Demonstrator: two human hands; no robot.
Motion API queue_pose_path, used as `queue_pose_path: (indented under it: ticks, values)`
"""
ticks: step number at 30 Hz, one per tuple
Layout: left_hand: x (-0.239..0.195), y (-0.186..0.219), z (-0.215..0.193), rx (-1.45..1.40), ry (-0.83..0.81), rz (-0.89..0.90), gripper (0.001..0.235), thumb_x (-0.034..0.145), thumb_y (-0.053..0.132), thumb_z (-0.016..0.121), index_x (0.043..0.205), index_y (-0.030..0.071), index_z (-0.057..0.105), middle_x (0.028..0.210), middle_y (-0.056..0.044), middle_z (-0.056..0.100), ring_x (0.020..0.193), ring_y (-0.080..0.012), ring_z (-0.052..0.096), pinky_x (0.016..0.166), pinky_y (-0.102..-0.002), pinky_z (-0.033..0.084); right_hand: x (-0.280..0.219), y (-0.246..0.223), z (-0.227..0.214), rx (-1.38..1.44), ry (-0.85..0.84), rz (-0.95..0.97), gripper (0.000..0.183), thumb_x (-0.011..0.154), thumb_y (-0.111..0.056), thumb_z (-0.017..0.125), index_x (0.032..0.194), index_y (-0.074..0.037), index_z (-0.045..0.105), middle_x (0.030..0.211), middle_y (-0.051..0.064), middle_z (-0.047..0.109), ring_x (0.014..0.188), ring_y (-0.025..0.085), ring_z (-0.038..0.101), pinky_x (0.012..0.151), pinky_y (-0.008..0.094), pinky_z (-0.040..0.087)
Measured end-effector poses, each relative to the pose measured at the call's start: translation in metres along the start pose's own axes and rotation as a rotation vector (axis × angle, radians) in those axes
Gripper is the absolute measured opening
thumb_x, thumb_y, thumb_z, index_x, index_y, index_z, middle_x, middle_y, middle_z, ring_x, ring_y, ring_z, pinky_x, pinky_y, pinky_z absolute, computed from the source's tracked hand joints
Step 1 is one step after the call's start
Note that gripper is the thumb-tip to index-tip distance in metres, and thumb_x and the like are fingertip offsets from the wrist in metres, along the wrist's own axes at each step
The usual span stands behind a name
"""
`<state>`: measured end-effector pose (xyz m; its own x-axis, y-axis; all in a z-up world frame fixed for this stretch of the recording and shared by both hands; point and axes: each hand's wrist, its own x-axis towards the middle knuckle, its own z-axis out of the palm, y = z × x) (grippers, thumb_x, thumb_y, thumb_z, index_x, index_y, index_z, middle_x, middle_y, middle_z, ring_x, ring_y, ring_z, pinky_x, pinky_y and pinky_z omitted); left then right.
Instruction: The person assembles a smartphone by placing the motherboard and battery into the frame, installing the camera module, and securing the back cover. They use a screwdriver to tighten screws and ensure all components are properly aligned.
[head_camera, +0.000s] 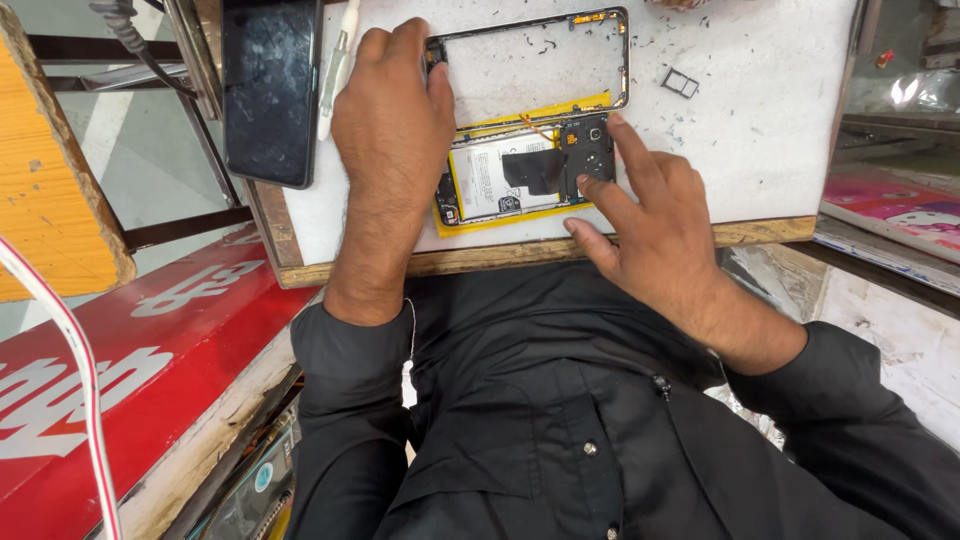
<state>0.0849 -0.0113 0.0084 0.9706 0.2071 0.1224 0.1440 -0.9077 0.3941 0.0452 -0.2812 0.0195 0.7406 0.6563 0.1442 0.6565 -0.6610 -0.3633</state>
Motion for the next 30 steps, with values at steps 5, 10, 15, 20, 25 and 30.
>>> queue_pose_path:
  ticks: [5, 10, 15, 20, 25, 30]
  values:
    - [0.003, 0.004, -0.012, -0.261, -0.030, -0.027, 0.031, 0.092, 0.009, 0.079, 0.119, 0.008, 0.065, 0.102, -0.007, 0.074, 0.080, -0.0214, 0.076, 0.070, -0.037, 0.059, 0.008, 0.007, -0.006, 0.000, -0.078, -0.044, 0.046, 0.082, -0.030, 0.087, 0.117, -0.008, 0.068, 0.158, 0.021, 0.044, 0.105, 0.034, 0.055, 0.087, 0.042, 0.049]
    - [-0.013, -0.004, -0.023, -0.556, 0.023, 0.090, 0.030, 0.099, 0.001, 0.074, 0.126, 0.007, 0.062, 0.108, -0.009, 0.075, 0.083, -0.0174, 0.077, 0.069, -0.028, 0.060, 0.016, 0.007, -0.016, -0.070, -0.122, -0.101, 0.052, 0.078, -0.033, 0.088, 0.120, -0.008, 0.067, 0.153, 0.022, 0.046, 0.101, 0.032, 0.055, 0.081, 0.042, 0.050]
    - [-0.033, -0.008, -0.030, -0.498, 0.011, 0.166, 0.027, 0.102, -0.001, 0.071, 0.127, 0.009, 0.068, 0.110, -0.009, 0.074, 0.091, -0.0194, 0.075, 0.071, -0.028, 0.061, 0.020, 0.007, -0.023, -0.097, -0.184, -0.114, 0.055, 0.075, -0.036, 0.088, 0.118, -0.009, 0.068, 0.152, 0.022, 0.047, 0.097, 0.030, 0.056, 0.077, 0.041, 0.050]
    - [-0.050, -0.009, -0.028, -0.516, 0.032, 0.169, 0.023, 0.104, -0.001, 0.069, 0.126, 0.009, 0.069, 0.118, -0.008, 0.074, 0.103, -0.0200, 0.075, 0.079, -0.028, 0.063, 0.023, 0.003, -0.026, -0.121, -0.202, -0.114, 0.057, 0.078, -0.036, 0.087, 0.125, -0.010, 0.069, 0.154, 0.020, 0.047, 0.095, 0.029, 0.056, 0.077, 0.040, 0.050]
    - [-0.056, -0.016, -0.024, -0.518, 0.017, 0.132, 0.022, 0.105, 0.002, 0.067, 0.127, 0.007, 0.067, 0.118, -0.010, 0.074, 0.102, -0.0209, 0.076, 0.080, -0.029, 0.063, 0.024, 0.001, -0.027, -0.148, -0.219, -0.111, 0.065, 0.079, -0.038, 0.086, 0.135, -0.011, 0.067, 0.154, 0.017, 0.049, 0.094, 0.029, 0.057, 0.078, 0.039, 0.052]
    - [-0.061, -0.018, -0.023, -0.562, -0.009, 0.101, 0.022, 0.108, 0.005, 0.066, 0.130, 0.007, 0.065, 0.123, -0.013, 0.072, 0.104, -0.0219, 0.077, 0.085, -0.030, 0.065, 0.032, -0.003, -0.034, -0.176, -0.261, -0.112, 0.062, 0.081, -0.039, 0.083, 0.135, -0.012, 0.067, 0.153, 0.014, 0.051, 0.093, 0.027, 0.058, 0.077, 0.038, 0.054]
